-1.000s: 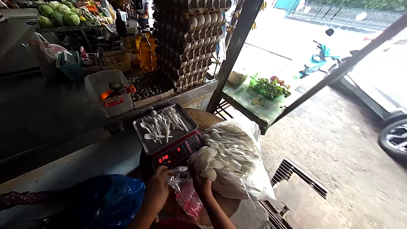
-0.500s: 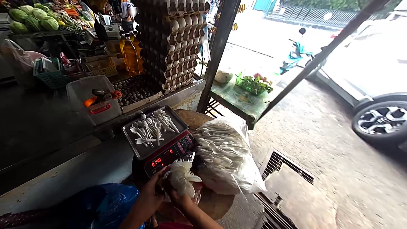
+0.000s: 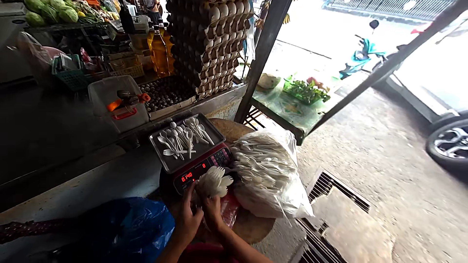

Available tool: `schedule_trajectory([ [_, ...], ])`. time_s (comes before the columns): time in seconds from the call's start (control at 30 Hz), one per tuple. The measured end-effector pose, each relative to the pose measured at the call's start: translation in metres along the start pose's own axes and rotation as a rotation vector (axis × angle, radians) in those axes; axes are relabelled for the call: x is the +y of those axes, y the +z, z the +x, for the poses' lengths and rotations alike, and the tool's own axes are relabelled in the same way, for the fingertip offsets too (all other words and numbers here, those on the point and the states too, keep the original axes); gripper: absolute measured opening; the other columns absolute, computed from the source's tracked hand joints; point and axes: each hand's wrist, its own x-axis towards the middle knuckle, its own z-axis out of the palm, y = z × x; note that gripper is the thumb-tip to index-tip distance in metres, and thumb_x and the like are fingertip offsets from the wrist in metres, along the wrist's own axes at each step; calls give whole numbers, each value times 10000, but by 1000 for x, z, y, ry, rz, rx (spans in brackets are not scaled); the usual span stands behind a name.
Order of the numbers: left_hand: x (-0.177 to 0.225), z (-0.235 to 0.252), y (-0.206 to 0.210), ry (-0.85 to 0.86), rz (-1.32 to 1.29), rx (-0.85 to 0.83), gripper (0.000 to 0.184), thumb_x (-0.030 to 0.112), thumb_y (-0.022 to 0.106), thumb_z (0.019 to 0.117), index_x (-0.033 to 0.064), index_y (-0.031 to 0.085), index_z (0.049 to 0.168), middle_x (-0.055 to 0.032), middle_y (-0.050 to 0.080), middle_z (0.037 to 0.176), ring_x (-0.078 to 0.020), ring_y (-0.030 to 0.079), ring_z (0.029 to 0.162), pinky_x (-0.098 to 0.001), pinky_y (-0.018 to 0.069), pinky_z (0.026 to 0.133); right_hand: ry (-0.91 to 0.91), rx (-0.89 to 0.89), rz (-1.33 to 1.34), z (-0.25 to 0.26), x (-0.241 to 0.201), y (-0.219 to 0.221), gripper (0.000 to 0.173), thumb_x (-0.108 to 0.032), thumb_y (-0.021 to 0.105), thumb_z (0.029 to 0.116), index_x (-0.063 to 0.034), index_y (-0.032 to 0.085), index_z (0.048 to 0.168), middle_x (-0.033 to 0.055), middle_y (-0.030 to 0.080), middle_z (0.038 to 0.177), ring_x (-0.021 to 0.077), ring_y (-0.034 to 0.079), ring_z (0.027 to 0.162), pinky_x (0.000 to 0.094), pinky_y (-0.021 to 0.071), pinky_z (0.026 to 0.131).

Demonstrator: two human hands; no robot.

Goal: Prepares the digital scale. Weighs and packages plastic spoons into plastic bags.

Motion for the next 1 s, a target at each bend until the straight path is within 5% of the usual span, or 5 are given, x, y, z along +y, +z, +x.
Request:
schedule_trajectory([
  [0.07, -2, -3, 10, 47, 23, 86, 667, -41, 591, 795, -36, 456, 1448, -182, 525, 1457, -141, 657, 998, -289, 557, 775, -180, -6, -170, 10, 14, -11, 500, -42, 745, 863, 178, 546, 1265, 235, 669, 1180, 168, 659, 1115, 284, 521, 1012],
  [0.2, -19, -1, 7, 108, 379, 66, 252, -105, 567, 828, -38, 716, 1020, -240, 570, 1401, -297, 662, 1127, -396, 570, 872, -321, 71, -348, 28, 14, -37, 617, -84, 773, 835, 225, 489, 1288, 288, 639, 1207, 201, 653, 1135, 294, 513, 1022],
  [0.37, -6, 10, 7, -168, 626, -180, 581, -63, 609, 894, 18, 526, 1464, -197, 347, 1620, -342, 461, 1425, -442, 432, 1131, -336, 138, -326, 24, 1, -46, 550, -103, 777, 839, 200, 551, 1239, 244, 675, 1150, 154, 667, 1091, 257, 518, 997],
  [0.57, 26, 8, 2, -110, 403, -272, 699, -47, 644, 852, -51, 413, 1512, -229, 404, 1572, -326, 454, 1422, -451, 390, 1161, -343, -67, -303, 0, -18, -41, 520, -110, 752, 832, 212, 571, 1197, 228, 687, 1130, 146, 659, 1089, 266, 508, 1007],
  [1.0, -13, -8, -7, -409, -321, -150, 677, -142, 495, 870, 0, 318, 1507, -51, 610, 975, -36, 562, 611, -182, 488, 539, -352, -331, -330, -18, 27, -46, 524, -107, 757, 860, 182, 573, 1257, 260, 669, 1222, 185, 644, 1181, 291, 468, 1078],
])
